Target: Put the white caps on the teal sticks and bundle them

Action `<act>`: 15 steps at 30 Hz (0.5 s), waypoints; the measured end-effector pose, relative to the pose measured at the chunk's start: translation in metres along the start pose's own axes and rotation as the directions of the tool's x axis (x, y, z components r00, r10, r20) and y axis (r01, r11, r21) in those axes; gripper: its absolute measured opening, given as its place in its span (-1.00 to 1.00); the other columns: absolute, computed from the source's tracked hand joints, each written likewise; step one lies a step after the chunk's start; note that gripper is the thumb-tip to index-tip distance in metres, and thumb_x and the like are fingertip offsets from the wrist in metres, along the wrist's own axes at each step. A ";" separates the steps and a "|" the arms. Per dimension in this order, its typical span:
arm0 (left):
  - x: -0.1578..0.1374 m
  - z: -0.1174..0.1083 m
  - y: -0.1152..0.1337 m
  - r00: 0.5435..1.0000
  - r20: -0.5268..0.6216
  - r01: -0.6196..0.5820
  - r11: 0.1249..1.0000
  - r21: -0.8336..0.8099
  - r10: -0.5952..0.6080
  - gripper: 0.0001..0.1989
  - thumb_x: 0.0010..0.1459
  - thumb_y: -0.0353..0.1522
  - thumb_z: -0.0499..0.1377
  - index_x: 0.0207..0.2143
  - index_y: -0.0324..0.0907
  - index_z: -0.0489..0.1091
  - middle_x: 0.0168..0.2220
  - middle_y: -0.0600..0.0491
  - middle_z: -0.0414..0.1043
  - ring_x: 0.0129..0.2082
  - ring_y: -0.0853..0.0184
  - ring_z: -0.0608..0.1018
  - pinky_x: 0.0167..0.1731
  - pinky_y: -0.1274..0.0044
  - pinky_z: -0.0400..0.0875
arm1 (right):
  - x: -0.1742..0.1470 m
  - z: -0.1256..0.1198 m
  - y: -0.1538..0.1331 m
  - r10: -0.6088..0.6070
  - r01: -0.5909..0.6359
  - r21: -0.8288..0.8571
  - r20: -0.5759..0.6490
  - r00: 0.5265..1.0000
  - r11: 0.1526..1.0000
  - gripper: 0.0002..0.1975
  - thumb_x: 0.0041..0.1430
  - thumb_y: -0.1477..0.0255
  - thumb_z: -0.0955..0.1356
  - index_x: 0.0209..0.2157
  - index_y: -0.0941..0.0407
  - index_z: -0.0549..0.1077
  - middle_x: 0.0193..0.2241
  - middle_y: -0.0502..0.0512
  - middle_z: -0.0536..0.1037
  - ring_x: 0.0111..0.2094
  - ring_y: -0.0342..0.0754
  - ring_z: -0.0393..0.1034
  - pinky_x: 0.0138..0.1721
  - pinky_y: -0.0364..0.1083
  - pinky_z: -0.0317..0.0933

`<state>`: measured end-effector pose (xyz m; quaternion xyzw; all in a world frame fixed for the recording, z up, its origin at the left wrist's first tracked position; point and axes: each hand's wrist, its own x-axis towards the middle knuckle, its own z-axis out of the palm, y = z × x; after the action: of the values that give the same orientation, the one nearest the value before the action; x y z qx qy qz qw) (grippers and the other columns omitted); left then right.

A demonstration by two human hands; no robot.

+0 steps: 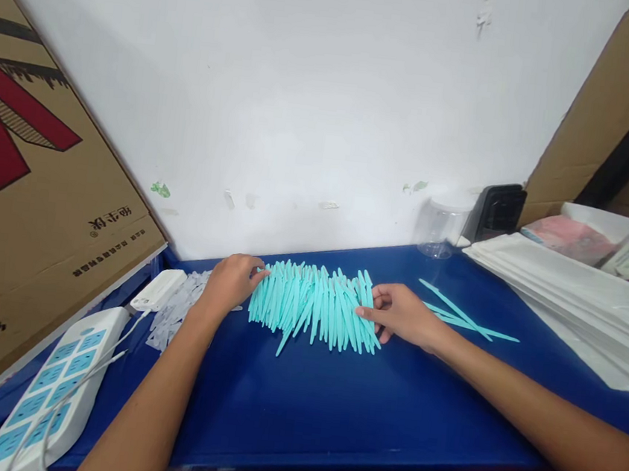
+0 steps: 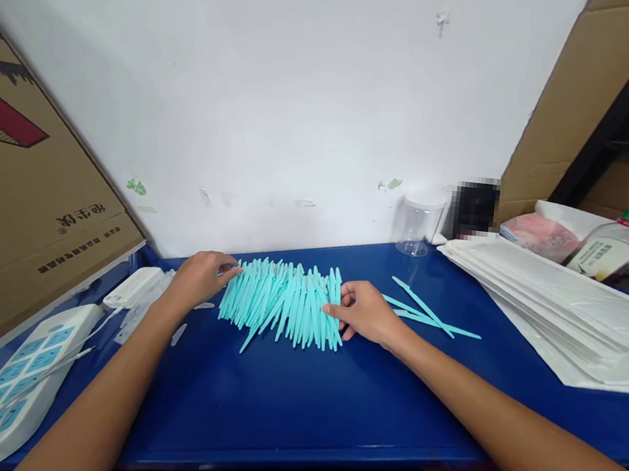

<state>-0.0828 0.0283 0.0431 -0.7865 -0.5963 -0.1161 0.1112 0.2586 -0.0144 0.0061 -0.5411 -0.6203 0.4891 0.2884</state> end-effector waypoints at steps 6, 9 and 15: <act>-0.001 0.002 0.008 0.998 -0.027 -0.050 0.998 -0.029 0.050 -0.72 0.31 -0.18 0.14 -0.15 -0.12 0.58 -0.26 -0.02 0.63 -0.23 0.16 0.60 -0.24 0.44 0.39 | 0.001 0.003 0.002 0.028 -0.028 0.052 -0.001 1.000 0.998 -0.53 0.05 0.23 0.56 -0.26 0.11 0.25 -0.59 -0.16 0.37 -0.62 -0.07 0.49 -0.65 -0.14 0.42; -0.001 0.004 0.016 0.997 -0.024 -0.079 0.996 -0.045 0.078 -0.71 0.32 -0.19 0.12 -0.16 -0.13 0.58 -0.26 -0.03 0.62 -0.23 0.17 0.60 -0.24 0.44 0.40 | 0.001 0.003 0.003 0.022 -0.023 0.045 0.020 1.000 0.999 -0.52 0.06 0.16 0.54 -0.27 0.11 0.26 -0.59 -0.12 0.42 -0.61 -0.05 0.51 -0.62 -0.11 0.46; -0.007 0.007 0.043 0.973 -0.068 -0.228 0.964 -0.135 0.221 -0.69 0.37 -0.19 0.09 -0.19 -0.15 0.57 -0.24 -0.07 0.61 -0.19 0.17 0.59 -0.21 0.41 0.43 | 0.001 -0.001 0.007 0.029 -0.024 -0.091 0.063 0.998 0.996 -0.58 0.25 0.04 0.39 -0.29 0.11 0.27 -0.59 0.03 0.54 -0.64 -0.02 0.51 -0.68 -0.14 0.36</act>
<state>-0.0432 0.0132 0.0329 -0.8517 -0.4904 -0.1654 0.0827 0.2622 -0.0132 -0.0004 -0.5458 -0.6435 0.4814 0.2371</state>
